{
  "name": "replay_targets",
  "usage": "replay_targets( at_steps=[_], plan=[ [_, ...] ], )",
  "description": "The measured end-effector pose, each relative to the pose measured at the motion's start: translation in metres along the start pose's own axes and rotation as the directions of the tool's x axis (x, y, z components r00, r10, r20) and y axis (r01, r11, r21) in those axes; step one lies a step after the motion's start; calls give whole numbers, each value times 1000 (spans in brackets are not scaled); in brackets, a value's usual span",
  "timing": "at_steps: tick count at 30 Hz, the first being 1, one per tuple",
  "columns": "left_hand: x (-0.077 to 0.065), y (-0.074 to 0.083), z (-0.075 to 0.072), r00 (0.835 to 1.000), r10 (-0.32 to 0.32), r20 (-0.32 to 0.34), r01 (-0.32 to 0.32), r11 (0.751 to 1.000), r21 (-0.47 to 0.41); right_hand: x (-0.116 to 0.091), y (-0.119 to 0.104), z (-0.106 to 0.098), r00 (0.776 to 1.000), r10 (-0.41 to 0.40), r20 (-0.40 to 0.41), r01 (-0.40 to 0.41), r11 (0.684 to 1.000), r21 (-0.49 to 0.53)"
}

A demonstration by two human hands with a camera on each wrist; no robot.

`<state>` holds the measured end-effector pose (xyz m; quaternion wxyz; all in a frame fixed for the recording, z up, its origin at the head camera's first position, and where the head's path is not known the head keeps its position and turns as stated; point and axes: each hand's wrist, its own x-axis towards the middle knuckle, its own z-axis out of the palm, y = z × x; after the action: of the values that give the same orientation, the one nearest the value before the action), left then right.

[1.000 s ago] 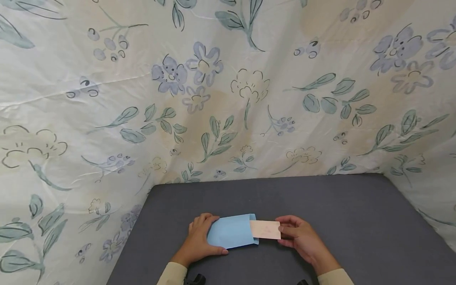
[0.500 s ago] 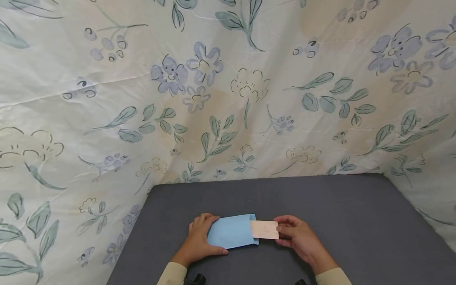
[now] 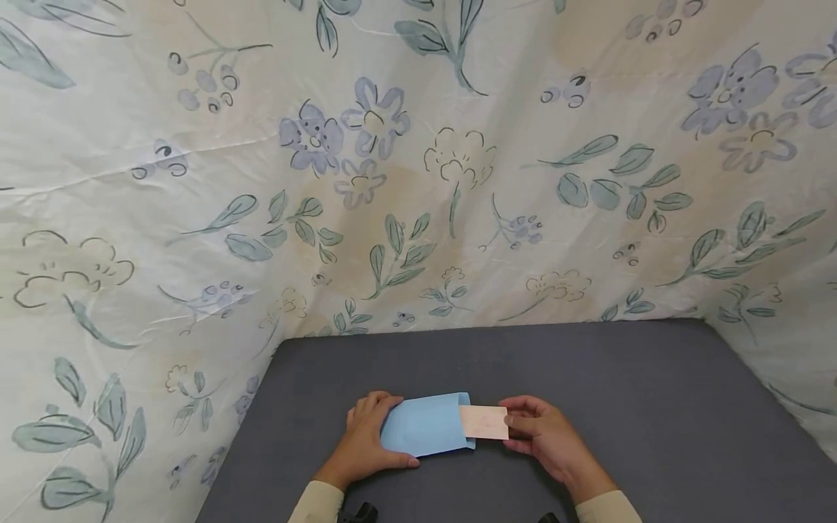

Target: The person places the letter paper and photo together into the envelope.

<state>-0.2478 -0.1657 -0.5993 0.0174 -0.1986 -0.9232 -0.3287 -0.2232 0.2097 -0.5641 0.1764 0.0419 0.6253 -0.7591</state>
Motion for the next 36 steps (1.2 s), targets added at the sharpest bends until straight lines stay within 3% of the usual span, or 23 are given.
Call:
replay_targets(
  at_steps=[36],
  plan=[
    [-8,-4,-2,999,49,-11,-49,998,-29,0,17,16,999,-24,39,24,1000,4]
  ],
)
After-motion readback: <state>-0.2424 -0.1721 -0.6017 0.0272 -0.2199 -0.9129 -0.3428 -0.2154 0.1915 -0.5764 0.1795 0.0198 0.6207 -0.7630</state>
